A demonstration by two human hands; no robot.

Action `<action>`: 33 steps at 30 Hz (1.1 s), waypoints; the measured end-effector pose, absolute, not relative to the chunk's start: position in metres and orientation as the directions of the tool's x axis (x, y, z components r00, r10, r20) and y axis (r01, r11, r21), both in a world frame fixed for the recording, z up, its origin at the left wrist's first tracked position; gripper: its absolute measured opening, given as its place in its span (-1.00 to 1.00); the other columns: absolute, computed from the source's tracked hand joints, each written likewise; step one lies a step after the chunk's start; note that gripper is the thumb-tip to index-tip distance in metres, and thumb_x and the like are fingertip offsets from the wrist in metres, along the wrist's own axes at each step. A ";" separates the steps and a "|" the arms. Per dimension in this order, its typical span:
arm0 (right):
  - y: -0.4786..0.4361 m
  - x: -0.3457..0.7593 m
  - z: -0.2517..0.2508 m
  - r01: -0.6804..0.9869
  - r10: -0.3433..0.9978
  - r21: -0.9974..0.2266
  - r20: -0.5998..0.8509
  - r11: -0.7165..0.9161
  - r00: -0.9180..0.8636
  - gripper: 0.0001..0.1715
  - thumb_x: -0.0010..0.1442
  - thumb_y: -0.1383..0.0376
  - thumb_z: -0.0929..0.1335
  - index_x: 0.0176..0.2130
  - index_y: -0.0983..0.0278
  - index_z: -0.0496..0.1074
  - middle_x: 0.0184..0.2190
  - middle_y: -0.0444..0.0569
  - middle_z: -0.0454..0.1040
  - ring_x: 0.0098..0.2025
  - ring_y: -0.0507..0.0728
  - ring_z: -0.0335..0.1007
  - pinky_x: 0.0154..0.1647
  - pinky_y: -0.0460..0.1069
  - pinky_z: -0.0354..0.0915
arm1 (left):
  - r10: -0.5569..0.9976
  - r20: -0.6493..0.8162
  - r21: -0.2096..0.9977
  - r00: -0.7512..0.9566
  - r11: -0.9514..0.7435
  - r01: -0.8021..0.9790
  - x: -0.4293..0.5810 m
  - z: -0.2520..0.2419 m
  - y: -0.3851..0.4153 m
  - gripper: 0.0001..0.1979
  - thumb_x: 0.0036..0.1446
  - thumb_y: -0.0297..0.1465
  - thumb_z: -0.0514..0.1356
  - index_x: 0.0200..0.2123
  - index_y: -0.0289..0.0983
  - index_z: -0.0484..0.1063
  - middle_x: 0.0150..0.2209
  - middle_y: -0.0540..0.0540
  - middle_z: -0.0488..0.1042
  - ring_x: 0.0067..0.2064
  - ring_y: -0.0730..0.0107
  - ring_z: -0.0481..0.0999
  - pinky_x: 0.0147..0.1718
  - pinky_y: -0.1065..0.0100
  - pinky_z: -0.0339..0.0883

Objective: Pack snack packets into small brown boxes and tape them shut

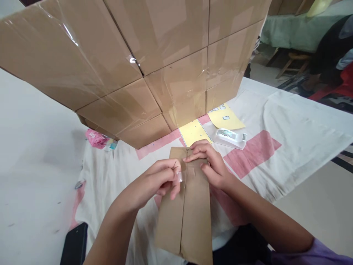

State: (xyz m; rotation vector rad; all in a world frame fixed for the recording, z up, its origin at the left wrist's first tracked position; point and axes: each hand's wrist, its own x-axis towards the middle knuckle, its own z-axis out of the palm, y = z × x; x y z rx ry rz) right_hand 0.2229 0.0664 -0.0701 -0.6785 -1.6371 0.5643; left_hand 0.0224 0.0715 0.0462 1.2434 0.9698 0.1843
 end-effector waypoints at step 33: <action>0.063 0.225 -0.069 -0.020 0.805 -0.808 0.588 0.589 -0.081 -0.55 0.12 0.52 0.19 -0.04 0.17 0.32 -0.22 -0.04 0.59 0.05 0.24 0.42 0.02 0.19 0.37 | 0.678 -0.596 0.687 0.431 0.153 0.711 0.046 0.052 0.061 -0.69 0.34 -0.16 0.08 -0.39 -0.16 0.10 -0.51 0.13 0.49 -0.46 0.45 0.43 -0.47 0.38 0.20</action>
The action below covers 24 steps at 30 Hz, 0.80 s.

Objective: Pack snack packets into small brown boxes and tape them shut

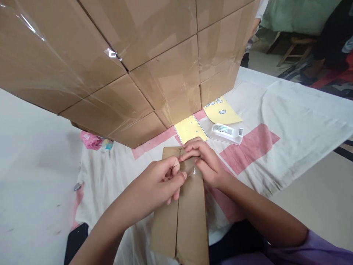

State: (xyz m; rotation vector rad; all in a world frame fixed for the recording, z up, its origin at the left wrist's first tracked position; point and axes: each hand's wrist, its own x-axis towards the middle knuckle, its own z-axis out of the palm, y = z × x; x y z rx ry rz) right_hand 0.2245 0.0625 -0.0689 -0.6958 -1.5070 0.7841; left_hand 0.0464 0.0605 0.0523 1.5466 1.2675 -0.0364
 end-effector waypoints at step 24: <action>0.062 0.225 -0.068 -0.074 0.817 -0.821 0.571 0.566 -0.083 -0.50 0.09 0.57 0.18 -0.05 0.16 0.30 -0.22 -0.06 0.53 0.01 0.20 0.41 0.00 0.14 0.35 | 0.828 -0.364 0.795 0.427 0.037 0.605 0.061 0.041 0.065 -0.58 0.19 -0.34 0.19 -0.55 -0.20 -0.02 -0.59 0.09 0.32 -0.34 0.38 0.57 -0.45 0.40 0.13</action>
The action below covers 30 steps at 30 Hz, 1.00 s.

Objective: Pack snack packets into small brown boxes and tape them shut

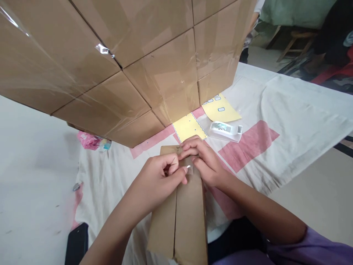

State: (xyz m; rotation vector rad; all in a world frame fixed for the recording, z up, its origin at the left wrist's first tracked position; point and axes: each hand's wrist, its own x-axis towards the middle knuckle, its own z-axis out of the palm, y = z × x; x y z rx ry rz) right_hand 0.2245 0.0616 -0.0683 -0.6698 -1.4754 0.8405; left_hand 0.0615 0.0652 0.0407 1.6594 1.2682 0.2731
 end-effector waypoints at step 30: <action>0.060 0.225 -0.069 -0.047 0.830 -0.834 0.552 0.550 -0.079 -0.53 0.10 0.56 0.17 -0.06 0.16 0.29 -0.15 -0.05 0.46 -0.06 0.19 0.46 -0.02 0.16 0.36 | 0.863 -0.353 0.726 0.362 0.008 0.688 0.069 0.035 0.059 -0.60 0.13 -0.36 0.19 -0.56 -0.20 -0.03 -0.58 0.10 0.44 -0.37 0.40 0.60 -0.51 0.44 0.12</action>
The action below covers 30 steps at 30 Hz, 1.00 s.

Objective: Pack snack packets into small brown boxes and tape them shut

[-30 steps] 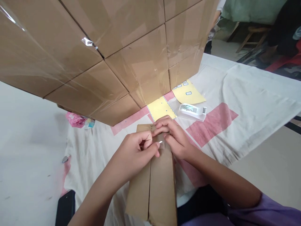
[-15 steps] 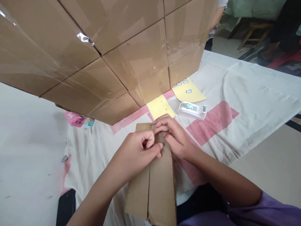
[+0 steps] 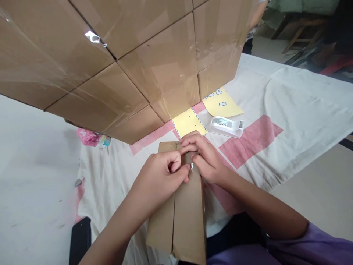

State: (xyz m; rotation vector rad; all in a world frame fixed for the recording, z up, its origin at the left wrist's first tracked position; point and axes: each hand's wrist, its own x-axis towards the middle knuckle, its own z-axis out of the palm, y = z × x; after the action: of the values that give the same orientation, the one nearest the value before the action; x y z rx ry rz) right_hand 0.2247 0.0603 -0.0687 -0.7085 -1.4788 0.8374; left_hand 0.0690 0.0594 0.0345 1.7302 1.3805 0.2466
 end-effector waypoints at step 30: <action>0.062 0.224 -0.069 -0.006 0.817 -0.820 0.570 0.572 -0.080 -0.52 0.02 0.52 0.22 -0.07 0.16 0.25 -0.21 -0.06 0.47 -0.06 0.19 0.47 -0.02 0.14 0.36 | 0.874 -0.355 0.682 0.332 -0.001 0.731 0.069 0.034 0.060 -0.60 0.14 -0.35 0.20 -0.55 -0.20 -0.02 -0.57 0.13 0.49 -0.46 0.47 0.42 -0.49 0.37 0.07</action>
State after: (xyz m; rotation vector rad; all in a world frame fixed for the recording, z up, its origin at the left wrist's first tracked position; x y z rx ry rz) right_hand 0.2238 0.0617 -0.0689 -0.7224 -1.5073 0.7914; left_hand 0.0694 0.0596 0.0343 1.7633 1.4351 0.2150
